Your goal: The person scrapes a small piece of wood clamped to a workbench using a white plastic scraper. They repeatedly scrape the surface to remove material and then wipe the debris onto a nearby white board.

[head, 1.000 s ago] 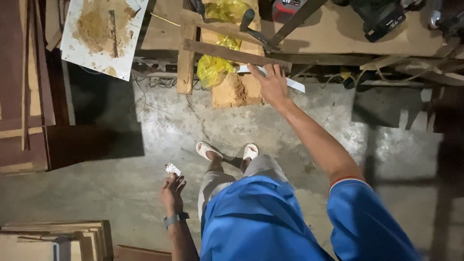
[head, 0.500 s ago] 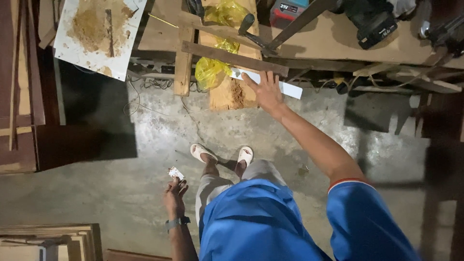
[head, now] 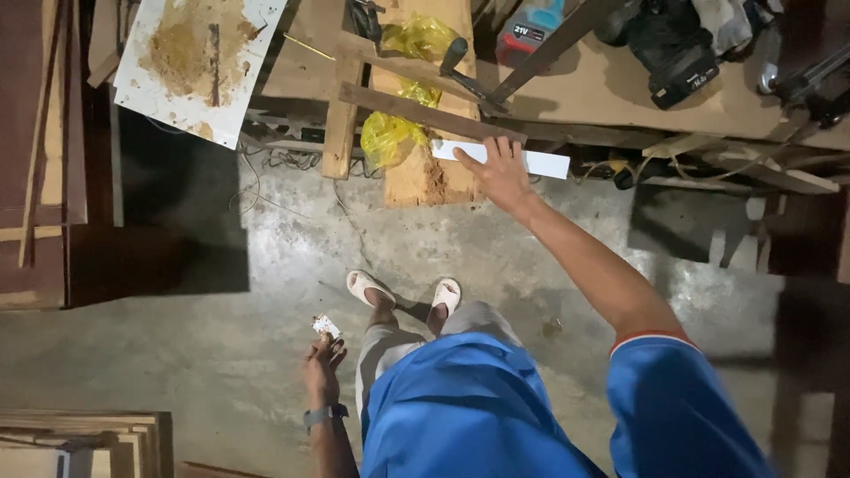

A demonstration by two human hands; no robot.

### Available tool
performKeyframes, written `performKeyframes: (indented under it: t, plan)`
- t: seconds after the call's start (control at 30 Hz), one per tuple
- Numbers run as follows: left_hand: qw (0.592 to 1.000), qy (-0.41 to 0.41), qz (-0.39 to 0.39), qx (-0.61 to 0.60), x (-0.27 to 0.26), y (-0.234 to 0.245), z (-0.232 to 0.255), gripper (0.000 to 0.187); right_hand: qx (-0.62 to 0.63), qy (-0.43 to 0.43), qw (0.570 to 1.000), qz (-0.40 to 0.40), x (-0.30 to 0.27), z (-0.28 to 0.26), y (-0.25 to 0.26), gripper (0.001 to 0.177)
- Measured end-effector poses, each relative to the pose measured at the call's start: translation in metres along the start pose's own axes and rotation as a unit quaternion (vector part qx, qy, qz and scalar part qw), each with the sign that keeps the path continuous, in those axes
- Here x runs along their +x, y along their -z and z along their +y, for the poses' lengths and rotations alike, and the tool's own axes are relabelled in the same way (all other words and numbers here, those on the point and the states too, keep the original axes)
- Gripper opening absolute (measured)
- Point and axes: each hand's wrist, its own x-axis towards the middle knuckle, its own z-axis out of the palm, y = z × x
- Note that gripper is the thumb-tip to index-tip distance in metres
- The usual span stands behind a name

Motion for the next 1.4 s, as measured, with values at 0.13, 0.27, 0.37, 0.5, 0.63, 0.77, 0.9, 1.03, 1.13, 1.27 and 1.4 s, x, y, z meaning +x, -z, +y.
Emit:
performKeyframes:
  t: [0.13,0.27,0.37,0.5,0.63,0.77,0.9,1.03,1.13,1.27,1.4]
  plan:
    - [1.0,-0.001,-0.001,-0.011,-0.006,-0.006,0.004,0.02,0.004,-0.006,1.0,0.01,-0.004,0.002,0.012,0.072]
    - [1.0,0.0,0.013,-0.015,-0.008,-0.008,0.01,0.022,0.068,-0.051,0.996,0.0,0.001,-0.009,0.027,0.086]
    - [1.0,-0.011,0.002,0.0,-0.001,-0.009,0.011,0.018,0.061,-0.032,0.997,0.021,0.01,-0.018,0.015,0.092]
    - [1.0,-0.011,-0.012,0.002,0.001,-0.012,0.018,0.016,0.073,-0.044,0.996,-0.005,0.018,-0.014,-0.004,0.099]
    - [0.999,-0.009,0.005,-0.03,0.005,-0.011,0.017,0.014,0.07,-0.056,0.995,-0.032,0.013,-0.01,-0.003,0.088]
    - [1.0,-0.005,0.0,-0.017,0.001,-0.009,0.015,0.011,0.105,-0.078,0.991,-0.024,0.007,-0.014,-0.009,0.087]
    - [1.0,0.011,-0.001,-0.015,0.004,-0.013,0.009,0.011,0.149,-0.107,0.97,-0.159,0.009,-0.021,0.019,0.08]
    - [1.0,0.01,-0.006,-0.007,0.011,-0.02,0.008,0.022,0.186,-0.115,0.956,-0.195,-0.004,-0.026,0.035,0.094]
    - [0.999,-0.01,-0.024,0.021,0.031,-0.015,-0.008,0.033,0.185,-0.081,0.979,-0.04,-0.018,-0.028,0.033,0.054]
    - [0.999,-0.004,-0.021,0.029,0.027,-0.019,-0.001,0.033,0.181,-0.051,0.982,0.001,-0.025,-0.023,0.046,0.054]
    - [0.999,-0.004,-0.015,0.035,0.005,-0.026,0.016,0.041,0.187,-0.116,0.975,0.036,-0.023,0.004,-0.014,0.033]
